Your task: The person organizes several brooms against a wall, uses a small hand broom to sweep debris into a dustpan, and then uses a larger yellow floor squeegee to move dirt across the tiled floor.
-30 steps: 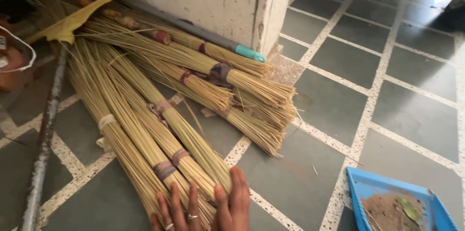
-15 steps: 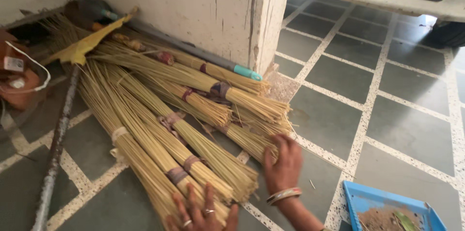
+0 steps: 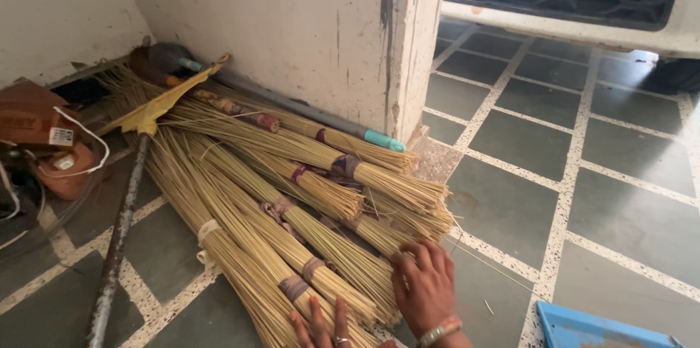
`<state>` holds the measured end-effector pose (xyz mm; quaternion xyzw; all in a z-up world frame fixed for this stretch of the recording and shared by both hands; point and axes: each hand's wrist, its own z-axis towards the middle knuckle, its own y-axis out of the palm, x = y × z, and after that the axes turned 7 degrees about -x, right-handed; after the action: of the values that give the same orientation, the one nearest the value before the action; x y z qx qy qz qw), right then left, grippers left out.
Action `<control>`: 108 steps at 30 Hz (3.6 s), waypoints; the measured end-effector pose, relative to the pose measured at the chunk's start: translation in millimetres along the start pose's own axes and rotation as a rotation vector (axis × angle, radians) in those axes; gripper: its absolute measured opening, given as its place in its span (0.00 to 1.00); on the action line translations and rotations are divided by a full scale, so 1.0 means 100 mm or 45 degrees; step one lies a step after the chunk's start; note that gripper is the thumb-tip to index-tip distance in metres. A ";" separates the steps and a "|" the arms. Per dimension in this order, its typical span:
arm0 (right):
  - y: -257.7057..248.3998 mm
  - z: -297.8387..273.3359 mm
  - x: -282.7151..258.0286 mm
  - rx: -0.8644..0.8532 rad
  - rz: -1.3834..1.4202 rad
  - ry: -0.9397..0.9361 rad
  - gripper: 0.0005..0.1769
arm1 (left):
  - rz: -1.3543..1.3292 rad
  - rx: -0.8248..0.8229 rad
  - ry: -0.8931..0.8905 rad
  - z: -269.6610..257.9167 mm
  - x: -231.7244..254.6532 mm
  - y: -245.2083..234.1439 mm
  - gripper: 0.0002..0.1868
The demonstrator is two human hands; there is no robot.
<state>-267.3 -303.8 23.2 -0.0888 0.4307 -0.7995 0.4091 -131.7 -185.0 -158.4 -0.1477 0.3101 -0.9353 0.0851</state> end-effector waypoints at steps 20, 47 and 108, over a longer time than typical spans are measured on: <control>0.87 1.68 -0.46 -1.004 -0.167 -0.070 0.41 | 0.432 0.095 0.169 -0.54 -0.60 1.10 0.38; -0.40 1.16 -0.59 -1.960 -0.166 -0.400 0.31 | 0.559 -0.082 0.008 0.04 -0.05 -0.05 0.24; -0.29 2.01 0.18 -0.734 0.050 0.776 0.45 | 0.079 -0.926 -0.254 1.33 0.01 0.93 0.54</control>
<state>-196.4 -432.3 164.6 0.0492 0.7397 -0.6281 0.2366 -82.9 -333.0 -112.5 -0.2491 0.6165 -0.7420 0.0852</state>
